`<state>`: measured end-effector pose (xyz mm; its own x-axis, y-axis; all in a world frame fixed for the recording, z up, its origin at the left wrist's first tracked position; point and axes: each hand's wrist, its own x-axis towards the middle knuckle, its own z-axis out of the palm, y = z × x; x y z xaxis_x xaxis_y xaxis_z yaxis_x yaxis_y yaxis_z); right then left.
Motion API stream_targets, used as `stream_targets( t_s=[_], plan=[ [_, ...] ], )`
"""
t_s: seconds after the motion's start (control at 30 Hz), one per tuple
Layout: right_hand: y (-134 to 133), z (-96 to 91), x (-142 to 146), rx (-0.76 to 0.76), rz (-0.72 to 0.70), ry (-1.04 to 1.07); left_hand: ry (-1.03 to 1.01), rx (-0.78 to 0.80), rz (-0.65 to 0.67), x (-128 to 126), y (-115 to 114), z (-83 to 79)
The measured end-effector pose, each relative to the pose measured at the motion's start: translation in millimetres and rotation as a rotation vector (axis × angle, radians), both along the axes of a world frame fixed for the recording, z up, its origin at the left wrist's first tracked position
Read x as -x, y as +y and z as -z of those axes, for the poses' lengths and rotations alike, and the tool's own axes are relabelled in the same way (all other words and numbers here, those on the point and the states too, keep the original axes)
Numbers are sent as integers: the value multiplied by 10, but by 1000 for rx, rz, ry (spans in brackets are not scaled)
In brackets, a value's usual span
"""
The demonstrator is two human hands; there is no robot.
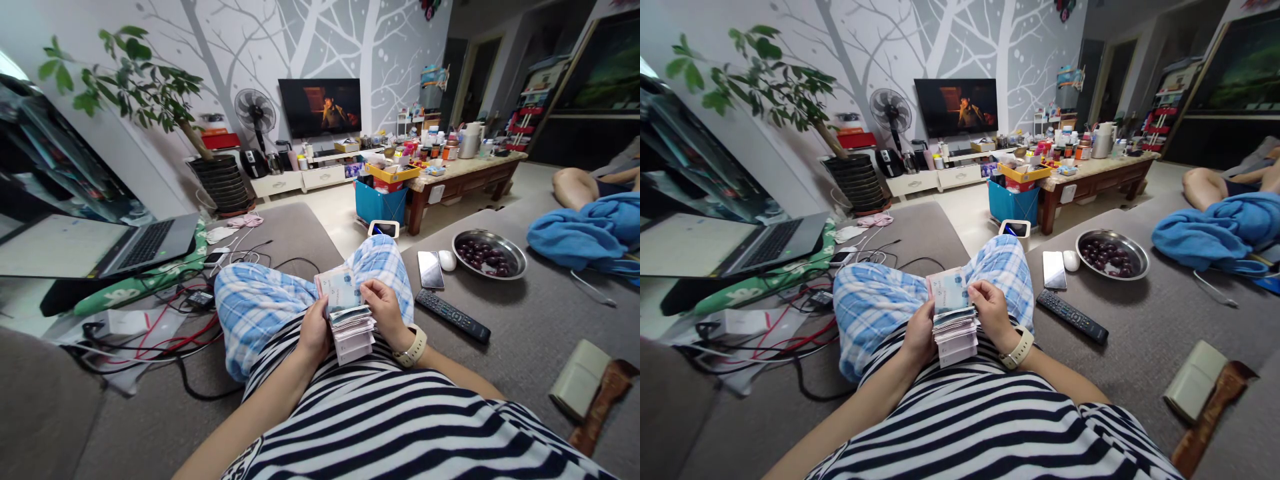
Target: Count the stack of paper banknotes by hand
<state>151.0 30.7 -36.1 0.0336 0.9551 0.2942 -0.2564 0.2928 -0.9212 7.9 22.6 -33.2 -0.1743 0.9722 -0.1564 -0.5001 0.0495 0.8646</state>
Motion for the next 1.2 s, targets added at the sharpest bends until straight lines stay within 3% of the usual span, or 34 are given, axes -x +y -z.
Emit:
stream_targets(
  t_s=[0.53,0.93,1.2],
  plan=[
    [-13,26,-2,18,-35,36,-3,-9,29,-15,-54,-84],
    [-24,15,1,14,-128,0,-93,16,53,-11,-12,23],
    [29,39,18,98,-12,-25,-24,28,53,10,-59,-18]
  ],
)
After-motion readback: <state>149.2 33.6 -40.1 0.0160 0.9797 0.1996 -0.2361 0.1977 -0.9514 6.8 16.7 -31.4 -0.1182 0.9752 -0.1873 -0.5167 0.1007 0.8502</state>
